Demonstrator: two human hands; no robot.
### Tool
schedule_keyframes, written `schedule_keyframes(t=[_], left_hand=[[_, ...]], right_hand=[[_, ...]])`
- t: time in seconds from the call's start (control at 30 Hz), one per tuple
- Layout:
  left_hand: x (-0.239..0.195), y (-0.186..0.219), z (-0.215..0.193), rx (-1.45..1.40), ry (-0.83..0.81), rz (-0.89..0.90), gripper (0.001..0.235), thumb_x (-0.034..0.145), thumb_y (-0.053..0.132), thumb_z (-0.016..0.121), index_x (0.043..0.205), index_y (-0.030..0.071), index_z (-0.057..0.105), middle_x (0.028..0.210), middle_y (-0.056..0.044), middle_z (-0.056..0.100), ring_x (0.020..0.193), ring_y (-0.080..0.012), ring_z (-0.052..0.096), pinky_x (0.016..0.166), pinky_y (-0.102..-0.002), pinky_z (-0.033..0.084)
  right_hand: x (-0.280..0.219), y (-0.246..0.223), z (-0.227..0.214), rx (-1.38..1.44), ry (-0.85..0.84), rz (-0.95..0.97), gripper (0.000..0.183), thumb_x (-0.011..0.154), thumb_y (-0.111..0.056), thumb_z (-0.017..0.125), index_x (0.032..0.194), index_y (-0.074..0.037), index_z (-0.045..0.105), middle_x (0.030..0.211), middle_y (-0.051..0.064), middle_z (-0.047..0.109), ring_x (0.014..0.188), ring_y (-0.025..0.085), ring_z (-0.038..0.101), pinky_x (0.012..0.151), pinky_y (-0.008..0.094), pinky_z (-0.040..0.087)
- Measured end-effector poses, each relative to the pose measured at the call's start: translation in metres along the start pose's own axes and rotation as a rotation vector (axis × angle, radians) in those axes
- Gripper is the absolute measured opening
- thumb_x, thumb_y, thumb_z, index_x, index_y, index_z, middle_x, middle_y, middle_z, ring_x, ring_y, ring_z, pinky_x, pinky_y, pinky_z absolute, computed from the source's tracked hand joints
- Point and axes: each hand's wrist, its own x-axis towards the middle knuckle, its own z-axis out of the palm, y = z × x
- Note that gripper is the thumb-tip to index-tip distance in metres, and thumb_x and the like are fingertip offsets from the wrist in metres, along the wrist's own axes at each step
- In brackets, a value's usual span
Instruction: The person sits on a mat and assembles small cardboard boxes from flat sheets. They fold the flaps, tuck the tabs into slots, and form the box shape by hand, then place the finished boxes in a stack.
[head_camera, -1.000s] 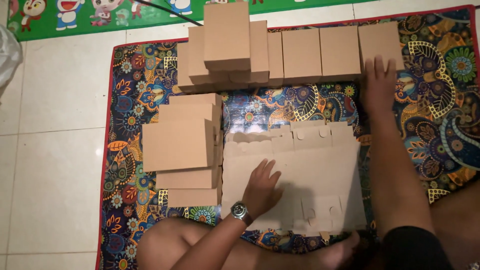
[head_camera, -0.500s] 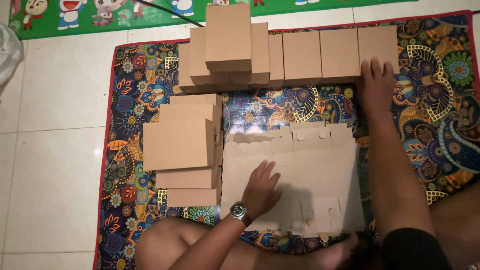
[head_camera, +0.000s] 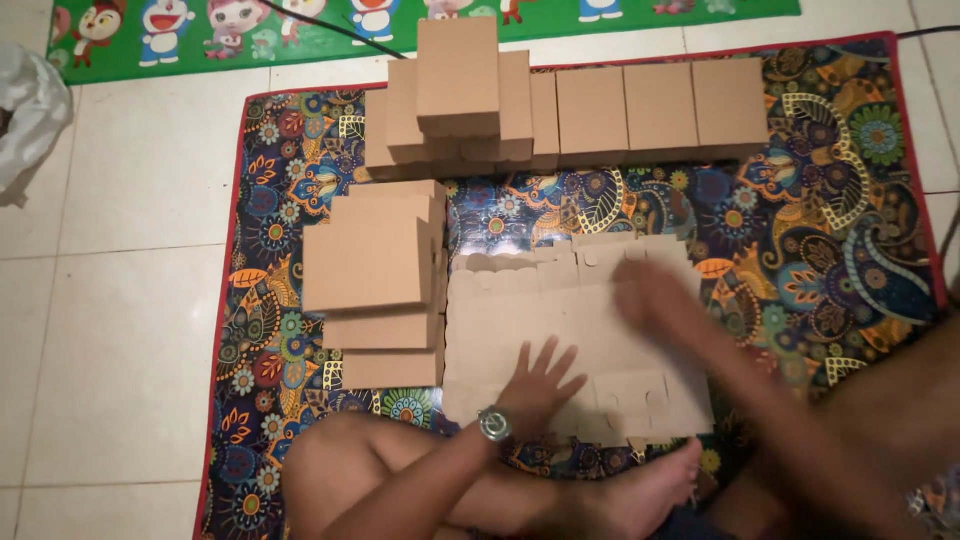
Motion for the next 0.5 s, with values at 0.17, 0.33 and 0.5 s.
schedule_keyframes(t=[0.17, 0.33, 0.5], left_hand=[[0.004, 0.016, -0.035, 0.025, -0.418, -0.135, 0.113, 0.057, 0.047, 0.092, 0.155, 0.019, 0.043, 0.169, -0.020, 0.022, 0.154, -0.0521, 0.009, 0.119, -0.076, 0.009], [-0.005, 0.018, -0.035, -0.033, -0.339, -0.108, 0.100, 0.063, 0.049, 0.088, 0.149, 0.014, 0.051, 0.166, -0.021, 0.030, 0.153, -0.0510, 0.017, 0.119, -0.073, 0.016], [-0.021, 0.018, -0.004, 0.091, -0.359, -0.133, 0.087, 0.076, 0.052, 0.079, 0.150, 0.019, 0.049, 0.165, -0.018, 0.031, 0.153, -0.0481, 0.021, 0.118, -0.070, 0.025]], right_hand=[[-0.147, -0.010, 0.048, 0.016, -0.256, -0.643, 0.089, 0.082, -0.068, 0.072, 0.143, -0.006, 0.051, 0.147, 0.026, 0.049, 0.134, 0.053, 0.044, 0.101, 0.059, 0.044], [-0.165, -0.021, 0.019, -0.005, -0.374, -0.510, 0.070, 0.076, -0.030, 0.085, 0.135, -0.006, 0.057, 0.143, 0.021, 0.053, 0.137, 0.047, 0.046, 0.108, 0.050, 0.046], [-0.171, -0.042, 0.023, 0.016, -0.301, -0.501, 0.042, 0.081, -0.022, 0.078, 0.120, -0.013, 0.068, 0.121, 0.010, 0.066, 0.124, 0.042, 0.056, 0.086, 0.048, 0.057]])
